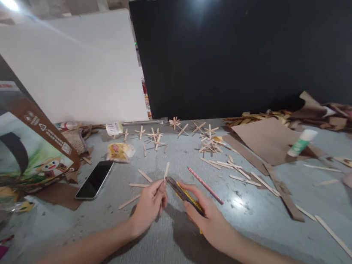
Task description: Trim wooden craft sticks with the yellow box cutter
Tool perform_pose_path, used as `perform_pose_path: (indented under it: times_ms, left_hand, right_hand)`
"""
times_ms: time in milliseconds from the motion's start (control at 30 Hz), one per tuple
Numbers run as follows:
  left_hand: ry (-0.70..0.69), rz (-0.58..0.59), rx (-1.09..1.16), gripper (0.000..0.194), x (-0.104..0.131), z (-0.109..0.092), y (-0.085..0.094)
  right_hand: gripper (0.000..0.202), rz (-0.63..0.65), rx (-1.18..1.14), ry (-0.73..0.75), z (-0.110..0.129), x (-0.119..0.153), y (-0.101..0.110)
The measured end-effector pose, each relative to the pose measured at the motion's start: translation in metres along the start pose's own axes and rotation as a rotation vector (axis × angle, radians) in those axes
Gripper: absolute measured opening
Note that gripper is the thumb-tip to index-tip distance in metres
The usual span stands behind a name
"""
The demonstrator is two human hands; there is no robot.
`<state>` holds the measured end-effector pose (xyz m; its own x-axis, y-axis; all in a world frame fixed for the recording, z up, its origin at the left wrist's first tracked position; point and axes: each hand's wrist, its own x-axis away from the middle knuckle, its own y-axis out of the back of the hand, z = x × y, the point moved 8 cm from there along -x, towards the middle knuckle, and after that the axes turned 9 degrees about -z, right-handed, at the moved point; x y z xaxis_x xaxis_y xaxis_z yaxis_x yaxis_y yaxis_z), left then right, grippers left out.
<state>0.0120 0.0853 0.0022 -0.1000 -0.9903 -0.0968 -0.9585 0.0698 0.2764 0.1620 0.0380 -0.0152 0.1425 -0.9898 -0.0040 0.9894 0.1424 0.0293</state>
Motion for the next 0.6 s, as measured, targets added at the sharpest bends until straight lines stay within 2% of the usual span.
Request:
perform_pose_path:
  times_ms: [200,367,600]
  left_hand:
    - [-0.008,0.012,-0.071,0.051,0.0032,0.0010,0.0002]
    - [-0.029,-0.008,-0.085,0.044,0.0027,0.0042,0.0014]
    - [-0.051,0.028,-0.120,0.040,0.0068,-0.0018,-0.0015]
  right_hand:
    - [0.075,0.006,0.006,0.011,0.0005,0.0022,-0.0009]
    - [0.075,-0.039,0.043,0.015,0.0010,0.0003,0.0029]
    - [0.075,-0.030,0.028,0.014,0.0006,-0.0003,0.0018]
